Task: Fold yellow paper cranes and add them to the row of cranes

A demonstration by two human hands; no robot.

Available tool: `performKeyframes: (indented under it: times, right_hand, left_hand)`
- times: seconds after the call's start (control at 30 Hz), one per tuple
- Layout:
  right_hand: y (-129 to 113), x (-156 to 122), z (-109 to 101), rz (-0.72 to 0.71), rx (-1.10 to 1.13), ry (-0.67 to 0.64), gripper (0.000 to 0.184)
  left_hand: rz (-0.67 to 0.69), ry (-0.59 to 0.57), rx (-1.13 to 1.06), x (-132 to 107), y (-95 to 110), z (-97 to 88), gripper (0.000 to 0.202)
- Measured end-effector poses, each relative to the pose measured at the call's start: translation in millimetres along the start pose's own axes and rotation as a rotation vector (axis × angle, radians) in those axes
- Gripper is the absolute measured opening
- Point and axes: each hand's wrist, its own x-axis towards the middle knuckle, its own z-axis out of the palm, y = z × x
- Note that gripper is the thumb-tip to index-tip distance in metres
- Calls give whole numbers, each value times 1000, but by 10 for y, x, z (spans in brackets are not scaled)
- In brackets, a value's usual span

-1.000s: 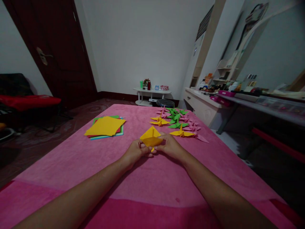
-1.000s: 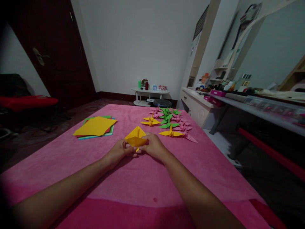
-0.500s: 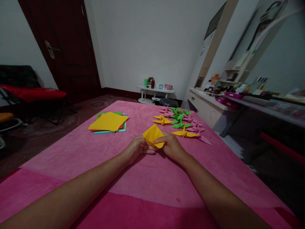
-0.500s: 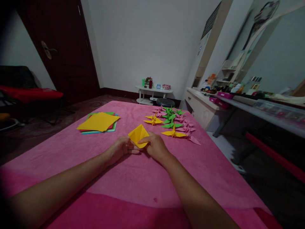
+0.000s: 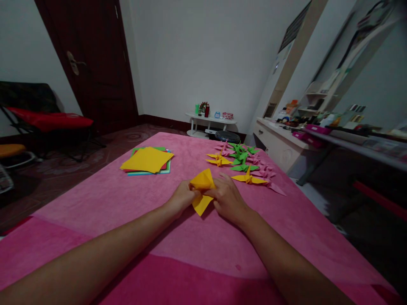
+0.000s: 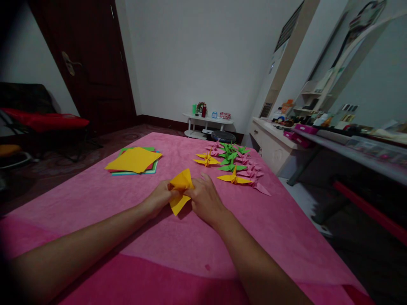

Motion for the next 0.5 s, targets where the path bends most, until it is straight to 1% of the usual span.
performKeyframes:
  times: [0.13, 0.27, 0.4, 0.5]
  right_hand:
    - [1, 3, 45, -7, 12, -13, 36]
    - [12, -2, 64, -14, 18, -2, 35]
    - [51, -17, 72, -14, -15, 30, 32]
    - [80, -33, 88, 3, 1, 65, 31]
  left_hand:
    - [7, 53, 74, 30, -28, -4, 30]
    - [-22, 117, 167, 76, -65, -37, 27]
    - [-17, 177, 252, 110, -88, -77, 31]
    - [-22, 195, 281, 111, -82, -87, 31]
